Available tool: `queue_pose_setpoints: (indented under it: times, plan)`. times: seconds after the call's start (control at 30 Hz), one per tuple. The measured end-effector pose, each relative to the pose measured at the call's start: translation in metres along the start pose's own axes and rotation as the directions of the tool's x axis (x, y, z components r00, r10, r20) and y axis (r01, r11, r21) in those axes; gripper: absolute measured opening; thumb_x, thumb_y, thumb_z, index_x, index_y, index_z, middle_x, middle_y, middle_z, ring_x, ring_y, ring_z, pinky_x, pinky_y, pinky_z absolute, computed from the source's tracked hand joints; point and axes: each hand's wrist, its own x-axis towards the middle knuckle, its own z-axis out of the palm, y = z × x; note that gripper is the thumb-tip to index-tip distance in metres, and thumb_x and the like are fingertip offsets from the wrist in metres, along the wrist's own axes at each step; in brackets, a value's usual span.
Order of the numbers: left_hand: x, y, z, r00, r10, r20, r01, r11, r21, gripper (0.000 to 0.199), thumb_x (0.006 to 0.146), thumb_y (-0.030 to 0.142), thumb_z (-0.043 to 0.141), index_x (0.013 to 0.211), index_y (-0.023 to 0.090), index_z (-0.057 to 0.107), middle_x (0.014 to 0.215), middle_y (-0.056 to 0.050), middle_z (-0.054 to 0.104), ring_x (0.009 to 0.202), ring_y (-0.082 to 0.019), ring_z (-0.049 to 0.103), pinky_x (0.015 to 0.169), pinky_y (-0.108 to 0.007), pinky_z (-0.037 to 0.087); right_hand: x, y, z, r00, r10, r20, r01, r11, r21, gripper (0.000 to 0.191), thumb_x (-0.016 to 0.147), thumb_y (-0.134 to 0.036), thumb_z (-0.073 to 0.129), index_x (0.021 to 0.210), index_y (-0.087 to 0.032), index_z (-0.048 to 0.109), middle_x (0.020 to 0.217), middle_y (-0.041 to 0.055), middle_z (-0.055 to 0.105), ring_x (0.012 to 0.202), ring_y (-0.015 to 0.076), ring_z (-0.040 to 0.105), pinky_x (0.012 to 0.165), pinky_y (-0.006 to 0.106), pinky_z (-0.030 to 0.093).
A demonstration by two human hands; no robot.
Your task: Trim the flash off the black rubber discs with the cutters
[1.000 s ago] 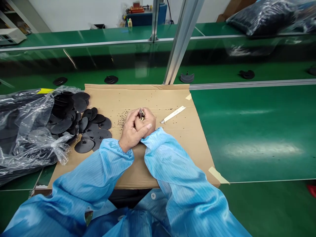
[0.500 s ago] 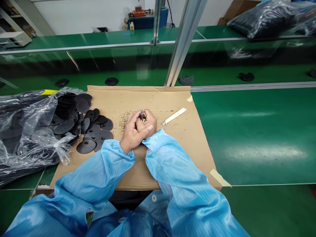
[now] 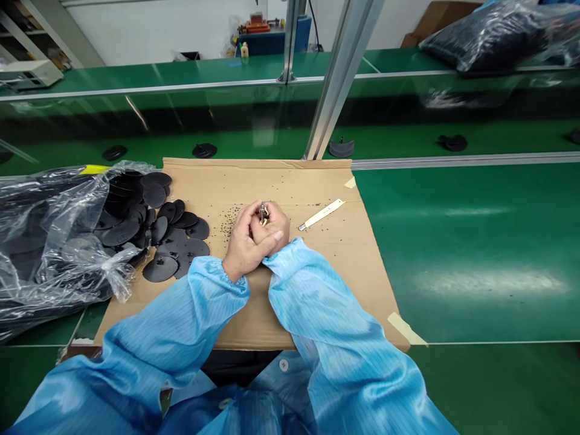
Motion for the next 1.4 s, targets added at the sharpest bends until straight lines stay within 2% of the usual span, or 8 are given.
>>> queue_pose_setpoints:
  times: [0.1,0.63,1.4]
  plan:
    - [-0.0002,0.0005,0.0004,1.0,-0.026,-0.006,0.026,1.0,-0.006,0.073,0.07,0.042,0.074,0.132,0.018,0.043,0.125,-0.014,0.053,0.115,-0.026,0.055,0.102,-0.045,0.044,0.0,0.0008,0.0005,1.0,0.017,0.004,-0.017,1.0,-0.001,0.009,0.072,-0.029,0.054,0.073,-0.02,0.055,0.068,-0.0009,0.052,0.063,0.0131,0.048,0.06,0.027,0.04]
    - [0.0007,0.0051,-0.0016,0.999,-0.045,0.005,0.045,0.999,-0.004,0.069,0.071,0.042,0.074,0.128,0.018,0.045,0.124,-0.013,0.054,0.114,-0.025,0.055,0.102,-0.044,0.044,-0.0001,0.0004,-0.0004,1.0,0.02,0.012,-0.02,0.999,-0.026,0.01,0.072,-0.03,0.053,0.072,-0.02,0.054,0.067,-0.0013,0.052,0.062,0.0126,0.047,0.059,0.026,0.04]
    - [0.0002,0.0036,-0.0008,1.0,-0.024,-0.004,0.024,1.0,0.019,0.068,0.072,0.044,0.072,0.129,0.018,0.044,0.123,-0.014,0.053,0.114,-0.025,0.055,0.102,-0.045,0.044,-0.0004,-0.0009,-0.001,0.999,0.028,0.018,-0.027,0.999,-0.025,0.009,0.071,-0.029,0.053,0.072,-0.021,0.053,0.068,-0.0009,0.053,0.062,0.0135,0.048,0.059,0.027,0.04]
